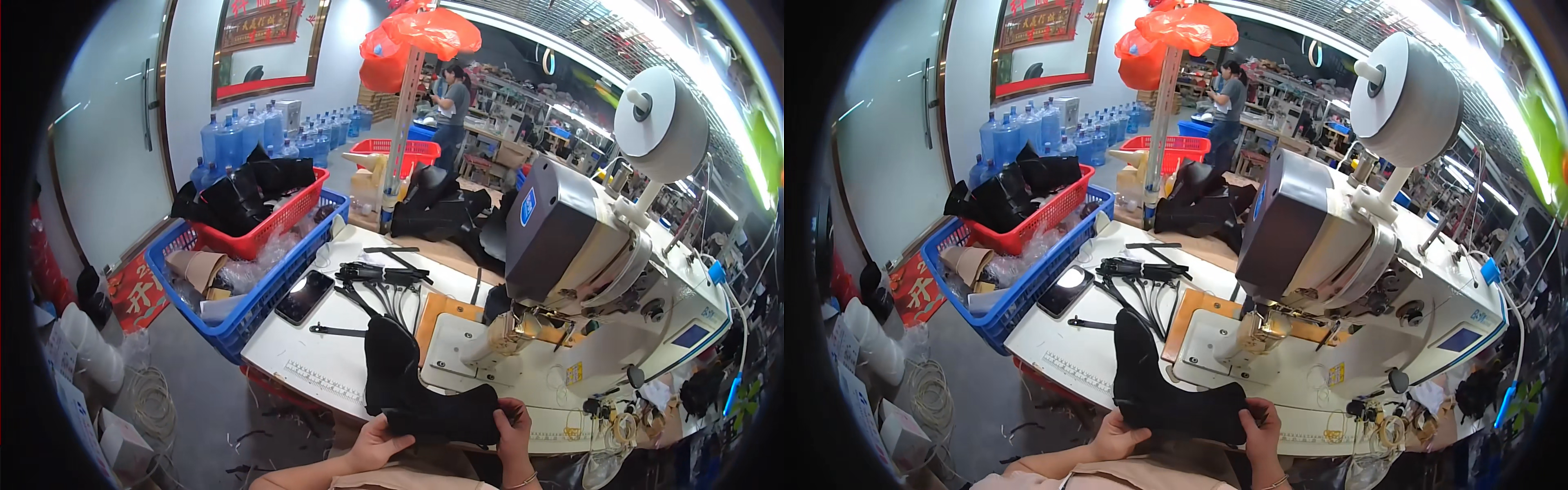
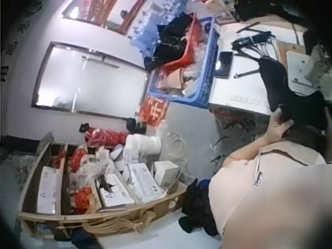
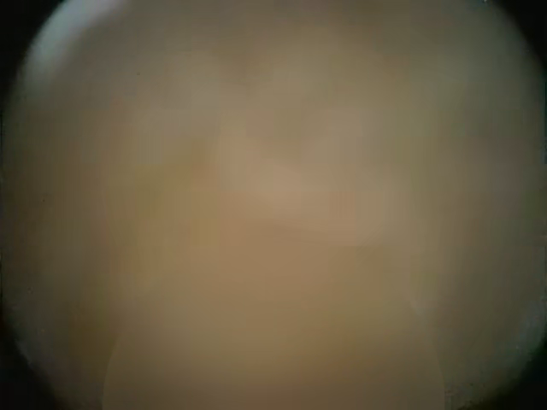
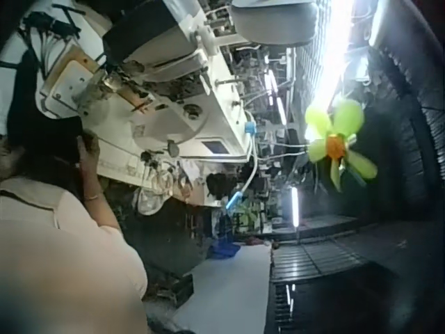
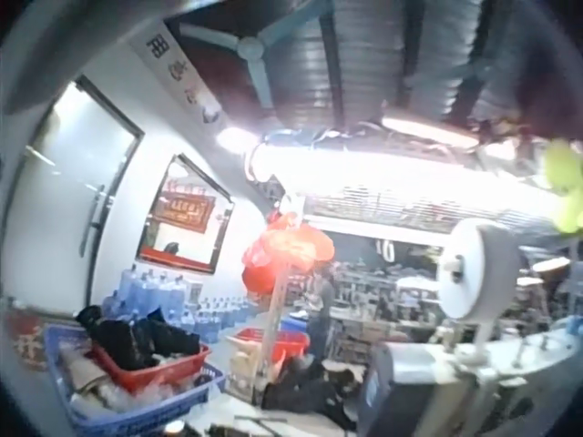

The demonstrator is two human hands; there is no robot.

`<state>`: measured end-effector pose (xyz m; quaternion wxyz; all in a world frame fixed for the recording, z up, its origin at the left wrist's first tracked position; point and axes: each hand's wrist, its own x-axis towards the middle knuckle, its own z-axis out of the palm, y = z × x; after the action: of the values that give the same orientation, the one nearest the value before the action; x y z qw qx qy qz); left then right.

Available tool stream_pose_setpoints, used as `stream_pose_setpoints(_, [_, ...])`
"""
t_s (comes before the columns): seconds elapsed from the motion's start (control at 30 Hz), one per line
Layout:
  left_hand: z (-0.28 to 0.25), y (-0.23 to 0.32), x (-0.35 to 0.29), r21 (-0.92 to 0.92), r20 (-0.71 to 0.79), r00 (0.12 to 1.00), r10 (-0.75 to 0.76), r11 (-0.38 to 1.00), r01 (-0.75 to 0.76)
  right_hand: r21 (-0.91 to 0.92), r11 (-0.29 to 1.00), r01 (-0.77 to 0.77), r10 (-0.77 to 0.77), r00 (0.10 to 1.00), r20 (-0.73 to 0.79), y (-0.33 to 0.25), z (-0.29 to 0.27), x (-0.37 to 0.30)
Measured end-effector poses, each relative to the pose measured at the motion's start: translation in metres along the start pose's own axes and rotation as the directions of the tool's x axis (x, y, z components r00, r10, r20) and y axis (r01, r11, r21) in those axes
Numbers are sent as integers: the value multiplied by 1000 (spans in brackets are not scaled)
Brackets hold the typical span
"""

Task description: Use an industrial sewing machine to stitch together black leather components for shoe manufacturing.

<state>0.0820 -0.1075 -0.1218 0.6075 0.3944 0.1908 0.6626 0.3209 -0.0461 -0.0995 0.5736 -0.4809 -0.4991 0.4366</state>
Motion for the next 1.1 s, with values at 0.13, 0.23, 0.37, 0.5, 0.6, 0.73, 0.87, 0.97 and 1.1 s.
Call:
stream_pose_setpoints(0.13, [-3,-2,0,-12,31,999,-30,999,30,-6,999,-52,52,999,14,8,-6,0])
stream_pose_setpoints(0.23, [-4,-3,0,-2,64,997,-45,999,45,-46,997,-58,58,998,-3,15,-8,-2])
stream_pose_setpoints(0.37, [-3,-4,-2,-35,43,997,-71,997,73,-5,999,-50,50,999,-13,20,-5,-2])
stream_pose_setpoints(0.5, [-4,-5,-4,-58,30,996,-83,995,84,26,997,-72,72,997,2,19,-6,-3])
stream_pose_setpoints(0.6, [-3,-4,-3,-51,23,996,-87,995,88,40,996,-80,80,997,3,24,-7,-3])
stream_pose_setpoints(0.73, [-2,-2,-2,-51,20,993,-115,992,116,15,997,-78,78,997,-16,21,-4,-3])
stream_pose_setpoints(0.87, [-3,-3,-3,-55,16,990,-137,989,138,2,997,-81,81,997,-17,17,-4,-4])
stream_pose_setpoints(0.97, [-3,-2,-1,-57,8,990,-142,988,142,-8,995,-95,95,996,-3,20,-5,-2])
stream_pose_setpoints(1.1, [-6,-2,0,-50,37,987,-159,986,161,36,996,-84,84,996,7,23,-5,0])
